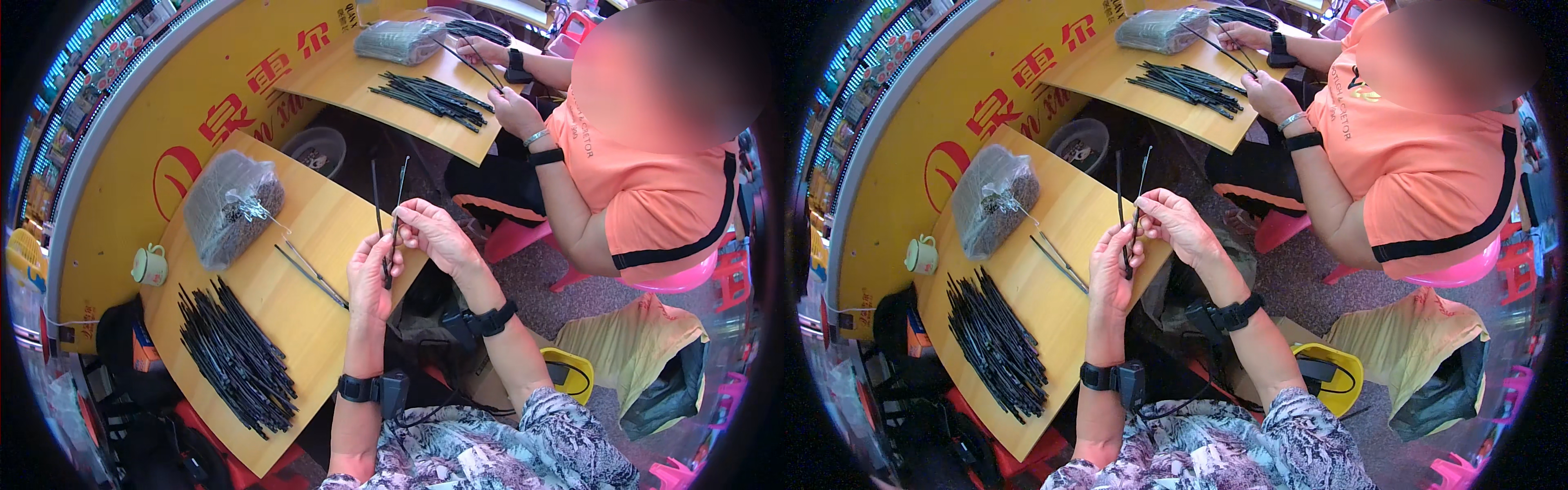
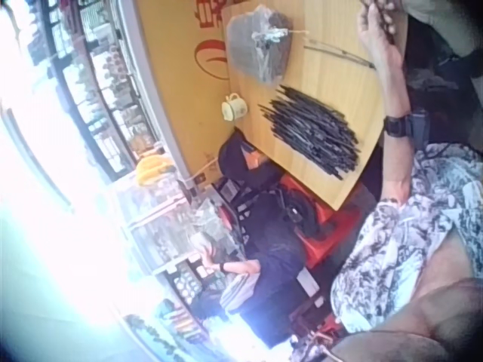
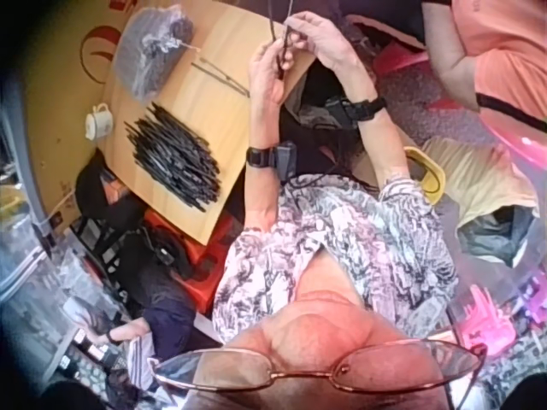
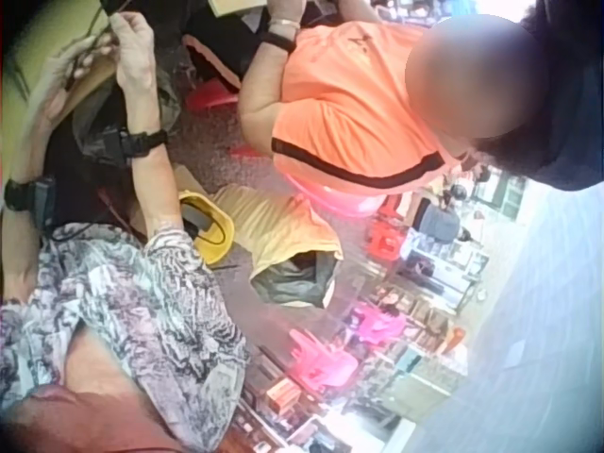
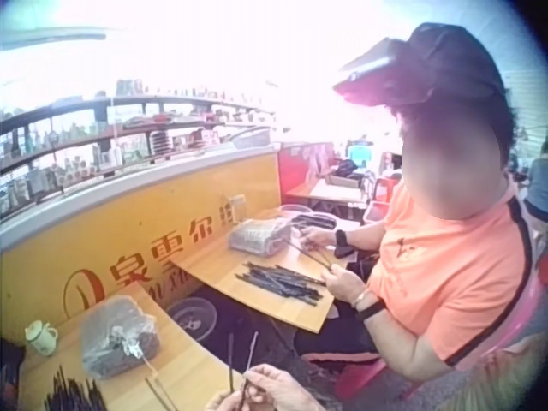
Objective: Assembling small black plastic components with metal or white strips at a workstation.
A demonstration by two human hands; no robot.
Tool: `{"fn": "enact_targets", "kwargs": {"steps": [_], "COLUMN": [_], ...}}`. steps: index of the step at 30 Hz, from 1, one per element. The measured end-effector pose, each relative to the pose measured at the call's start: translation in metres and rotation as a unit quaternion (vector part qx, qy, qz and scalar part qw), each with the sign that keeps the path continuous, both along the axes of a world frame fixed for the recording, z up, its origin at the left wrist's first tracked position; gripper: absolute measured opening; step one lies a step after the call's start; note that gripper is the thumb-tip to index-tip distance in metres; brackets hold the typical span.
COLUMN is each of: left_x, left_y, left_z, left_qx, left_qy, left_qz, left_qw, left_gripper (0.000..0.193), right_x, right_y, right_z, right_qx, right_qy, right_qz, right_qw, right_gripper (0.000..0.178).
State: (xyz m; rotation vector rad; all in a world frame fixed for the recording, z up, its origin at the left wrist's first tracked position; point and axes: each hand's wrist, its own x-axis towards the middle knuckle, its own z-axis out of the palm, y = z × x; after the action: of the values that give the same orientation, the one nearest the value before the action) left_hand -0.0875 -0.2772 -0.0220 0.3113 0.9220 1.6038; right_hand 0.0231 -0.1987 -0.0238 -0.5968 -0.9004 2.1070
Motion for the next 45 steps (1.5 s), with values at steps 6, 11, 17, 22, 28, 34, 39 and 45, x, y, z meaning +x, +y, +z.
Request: {"fn": "enact_targets", "kwargs": {"steps": [6,11,17,22,28,34,39,45], "left_x": [-0.0009,-0.0024,-0.0029,-0.0023,-0.0032,-0.0023,-0.0036,-0.0014], "left_y": [0.0,-0.0011,-0.0014,-0.0004,0.0,-0.0002,-0.0015,-0.0006], "left_z": [-0.0019,-0.0043,-0.0041,-0.0016,-0.0054,-0.0042,-0.0034,-0.0034], "left_qx": [0.002,0.017,0.008,-0.003,0.0,0.0,-0.009,-0.001], "left_qy": [0.001,0.006,-0.004,-0.006,0.016,-0.002,-0.022,-0.009], "left_qz": [0.008,-0.008,-0.007,-0.007,0.001,0.001,0.005,0.013], "left_qw": [1.0,1.0,1.0,1.0,1.0,1.0,1.0,1.0], "left_gripper": [0.009,0.008,0.009,0.009,0.01,0.01,0.01,0.009], "right_x": [-0.0005,-0.0007,-0.0007,0.0,-0.0008,0.0007,-0.0011,-0.0011], "right_y": [0.0006,-0.0003,-0.0004,0.0011,0.0005,0.0004,0.0011,-0.0008], "right_z": [-0.0035,-0.0029,-0.0032,-0.0059,-0.0058,-0.0061,-0.0073,-0.0048], "right_qx": [-0.007,-0.003,0.0,0.004,-0.004,-0.008,-0.004,0.0], "right_qy": [0.008,0.008,0.001,0.016,0.016,0.021,0.024,0.016], "right_qz": [0.0,-0.001,-0.001,0.006,0.005,0.006,0.0,-0.018], "right_qw": [1.0,1.0,1.0,1.0,1.0,1.0,1.0,1.0], "right_gripper": [0.013,0.013,0.013,0.013,0.013,0.015,0.014,0.012]}}
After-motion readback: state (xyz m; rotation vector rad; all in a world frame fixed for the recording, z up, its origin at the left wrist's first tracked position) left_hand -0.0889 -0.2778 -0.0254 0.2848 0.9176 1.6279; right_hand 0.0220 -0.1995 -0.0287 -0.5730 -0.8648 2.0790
